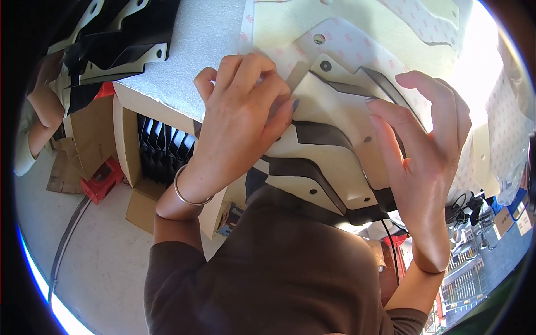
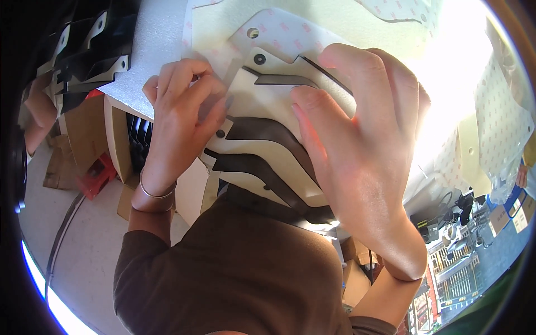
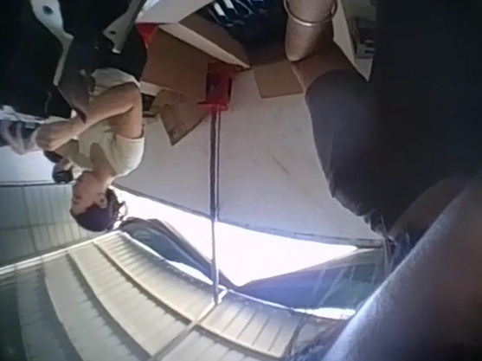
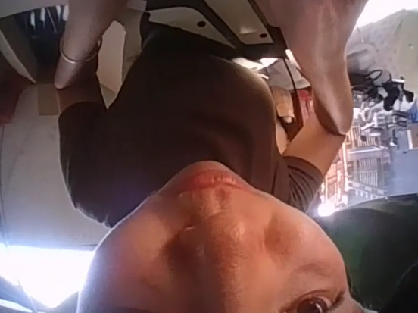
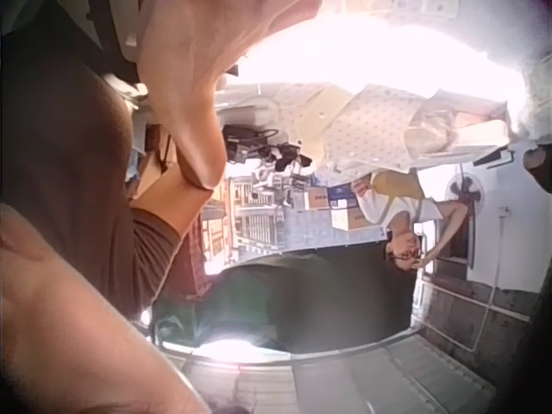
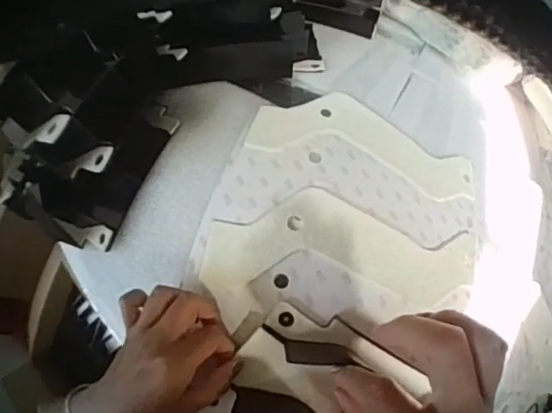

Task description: The person peels foam adhesive padding pieces from backing sheets and presses them onto black plastic components by hand.

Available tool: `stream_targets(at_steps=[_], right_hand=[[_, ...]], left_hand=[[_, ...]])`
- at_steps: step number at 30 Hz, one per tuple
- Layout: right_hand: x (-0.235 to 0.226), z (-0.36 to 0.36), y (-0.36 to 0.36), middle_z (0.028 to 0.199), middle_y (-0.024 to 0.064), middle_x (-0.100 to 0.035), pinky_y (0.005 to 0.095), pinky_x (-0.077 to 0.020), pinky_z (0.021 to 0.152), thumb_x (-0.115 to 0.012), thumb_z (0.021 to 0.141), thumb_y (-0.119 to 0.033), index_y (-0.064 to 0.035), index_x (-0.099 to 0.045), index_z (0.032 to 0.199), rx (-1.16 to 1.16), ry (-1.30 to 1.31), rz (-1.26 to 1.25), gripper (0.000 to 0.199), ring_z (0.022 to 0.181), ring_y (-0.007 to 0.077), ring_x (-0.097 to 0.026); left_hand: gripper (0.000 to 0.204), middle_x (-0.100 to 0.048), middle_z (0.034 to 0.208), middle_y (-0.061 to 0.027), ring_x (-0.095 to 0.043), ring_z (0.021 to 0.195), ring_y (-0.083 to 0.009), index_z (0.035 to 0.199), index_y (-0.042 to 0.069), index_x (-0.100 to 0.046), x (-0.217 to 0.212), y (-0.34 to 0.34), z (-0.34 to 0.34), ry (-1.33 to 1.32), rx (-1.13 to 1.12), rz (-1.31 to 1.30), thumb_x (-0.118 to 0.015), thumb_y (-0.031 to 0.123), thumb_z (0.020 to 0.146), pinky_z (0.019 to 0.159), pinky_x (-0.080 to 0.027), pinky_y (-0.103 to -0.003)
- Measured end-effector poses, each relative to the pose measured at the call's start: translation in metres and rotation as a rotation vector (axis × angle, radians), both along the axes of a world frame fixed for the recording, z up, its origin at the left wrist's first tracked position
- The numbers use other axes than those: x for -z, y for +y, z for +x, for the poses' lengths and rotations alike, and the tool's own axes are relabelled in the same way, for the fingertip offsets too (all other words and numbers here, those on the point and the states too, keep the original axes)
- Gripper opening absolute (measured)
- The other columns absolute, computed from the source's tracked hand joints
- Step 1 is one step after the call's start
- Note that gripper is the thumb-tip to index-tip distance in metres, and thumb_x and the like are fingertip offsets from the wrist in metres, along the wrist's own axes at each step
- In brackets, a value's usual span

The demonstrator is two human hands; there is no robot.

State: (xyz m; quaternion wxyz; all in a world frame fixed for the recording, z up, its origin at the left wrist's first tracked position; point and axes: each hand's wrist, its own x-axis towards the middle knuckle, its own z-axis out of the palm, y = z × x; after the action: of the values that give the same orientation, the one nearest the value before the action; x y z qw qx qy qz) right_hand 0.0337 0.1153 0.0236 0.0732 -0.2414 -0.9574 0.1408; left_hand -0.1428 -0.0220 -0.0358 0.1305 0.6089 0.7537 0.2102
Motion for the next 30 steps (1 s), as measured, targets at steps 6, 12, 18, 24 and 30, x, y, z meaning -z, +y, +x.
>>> stream_targets(at_steps=[6, 12, 18, 24, 30], right_hand=[[-0.003, 0.002, 0.0, 0.113, 0.0052, -0.056, 0.0378, -0.0397, 0.092, -0.074, 0.071, -0.001, -0.01, -0.07, 0.089, 0.022, -0.051, -0.012, 0.02, 0.109, 0.0276, -0.05], [-0.004, 0.006, 0.002, 0.113, 0.0052, -0.057, 0.0377, -0.0401, 0.092, -0.075, 0.072, -0.001, -0.01, -0.071, 0.089, 0.036, -0.061, -0.007, 0.019, 0.11, 0.0267, -0.05], [-0.007, 0.01, 0.002, 0.114, 0.0062, -0.057, 0.038, -0.0405, 0.092, -0.074, 0.073, -0.002, -0.0103, -0.071, 0.091, 0.006, -0.094, 0.026, 0.021, 0.111, 0.0267, -0.05], [-0.033, 0.028, -0.024, 0.124, 0.0178, -0.053, 0.0434, -0.0401, 0.094, -0.064, 0.085, -0.016, 0.002, -0.059, 0.12, -0.09, -0.153, -0.36, 0.04, 0.112, 0.0331, -0.051], [-0.023, 0.034, -0.042, 0.134, 0.0254, -0.046, 0.0463, -0.0358, 0.102, -0.052, 0.095, -0.031, 0.0078, -0.039, 0.137, 0.001, -0.122, -0.674, 0.059, 0.12, 0.0416, -0.047]], left_hand=[[0.018, -0.049, 0.096, -0.0026, -0.046, 0.096, -0.0224, 0.079, 0.011, -0.058, 0.0, 0.003, 0.001, -0.007, 0.011, 0.005, -0.073, 0.011, 0.07, 0.081, -0.027, -0.042], [0.017, -0.049, 0.095, -0.0021, -0.046, 0.095, -0.0222, 0.078, 0.011, -0.057, -0.001, 0.005, 0.0, -0.025, 0.033, 0.019, -0.073, 0.01, 0.07, 0.081, -0.027, -0.042], [0.018, -0.049, 0.095, -0.0019, -0.046, 0.095, -0.022, 0.078, 0.011, -0.057, -0.001, 0.005, -0.002, -0.033, 0.047, 0.01, -0.073, 0.011, 0.07, 0.081, -0.026, -0.042], [0.02, -0.047, 0.097, -0.0016, -0.046, 0.098, -0.0211, 0.081, 0.012, -0.058, -0.003, 0.006, 0.001, 0.12, 0.052, -0.028, -0.074, 0.014, 0.069, 0.08, -0.026, -0.043], [0.02, -0.048, 0.093, -0.0003, -0.046, 0.095, -0.0195, 0.081, 0.013, -0.059, -0.008, 0.011, -0.001, 0.193, 0.088, -0.008, -0.074, 0.017, 0.069, 0.079, -0.026, -0.042]])
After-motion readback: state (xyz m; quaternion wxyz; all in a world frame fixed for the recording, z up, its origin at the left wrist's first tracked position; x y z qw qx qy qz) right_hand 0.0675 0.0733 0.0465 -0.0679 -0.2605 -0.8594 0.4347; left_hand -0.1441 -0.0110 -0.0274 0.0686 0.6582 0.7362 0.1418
